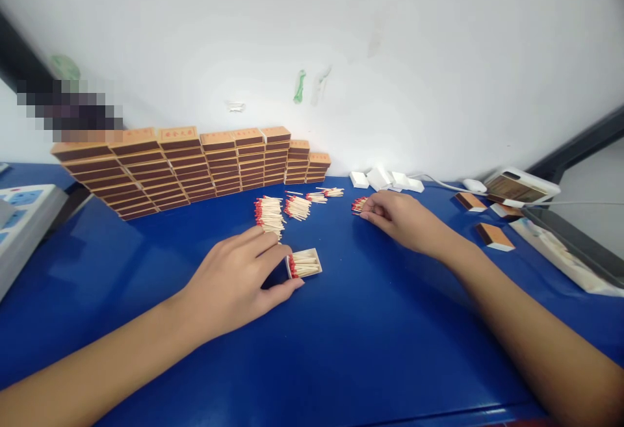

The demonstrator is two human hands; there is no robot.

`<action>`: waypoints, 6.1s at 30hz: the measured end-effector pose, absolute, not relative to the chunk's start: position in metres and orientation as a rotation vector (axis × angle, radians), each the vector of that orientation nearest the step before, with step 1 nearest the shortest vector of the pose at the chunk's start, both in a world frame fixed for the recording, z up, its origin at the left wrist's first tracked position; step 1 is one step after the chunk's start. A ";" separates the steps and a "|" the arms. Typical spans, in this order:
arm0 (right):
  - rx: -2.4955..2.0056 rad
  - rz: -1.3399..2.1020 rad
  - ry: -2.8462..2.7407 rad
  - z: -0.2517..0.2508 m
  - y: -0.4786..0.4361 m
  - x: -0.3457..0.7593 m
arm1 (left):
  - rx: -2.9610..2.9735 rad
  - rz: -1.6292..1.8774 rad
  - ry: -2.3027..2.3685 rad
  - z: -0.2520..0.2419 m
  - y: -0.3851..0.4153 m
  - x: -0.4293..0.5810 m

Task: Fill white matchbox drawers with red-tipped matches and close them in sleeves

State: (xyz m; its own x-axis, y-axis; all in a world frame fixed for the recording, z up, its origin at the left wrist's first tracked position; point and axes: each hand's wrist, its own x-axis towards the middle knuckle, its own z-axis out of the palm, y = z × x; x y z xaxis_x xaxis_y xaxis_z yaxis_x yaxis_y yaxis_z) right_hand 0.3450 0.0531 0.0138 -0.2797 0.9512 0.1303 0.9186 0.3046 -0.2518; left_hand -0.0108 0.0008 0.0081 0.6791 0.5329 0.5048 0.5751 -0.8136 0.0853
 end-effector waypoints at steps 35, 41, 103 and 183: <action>-1.720 0.129 -2.304 0.014 0.056 0.348 | -2.807 -0.793 -0.925 0.009 0.000 -0.011; -1.709 0.177 -2.308 0.013 0.056 0.349 | -2.801 -0.797 -0.930 0.009 0.000 -0.010; -1.371 0.400 -2.342 0.043 0.007 0.283 | -2.831 -0.750 -0.958 0.009 0.001 -0.010; -1.163 0.542 -2.453 0.034 0.005 0.244 | -2.857 -0.756 -1.010 0.008 0.003 -0.013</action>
State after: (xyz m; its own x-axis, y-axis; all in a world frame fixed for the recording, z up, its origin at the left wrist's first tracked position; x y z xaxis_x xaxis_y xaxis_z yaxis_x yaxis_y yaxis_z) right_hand 0.2436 0.0053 0.0336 -0.5902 0.7903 0.1643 0.6474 0.5850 -0.4885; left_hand -0.0129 0.0026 0.0077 0.6738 0.5869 0.4490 0.5960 -0.7908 0.1393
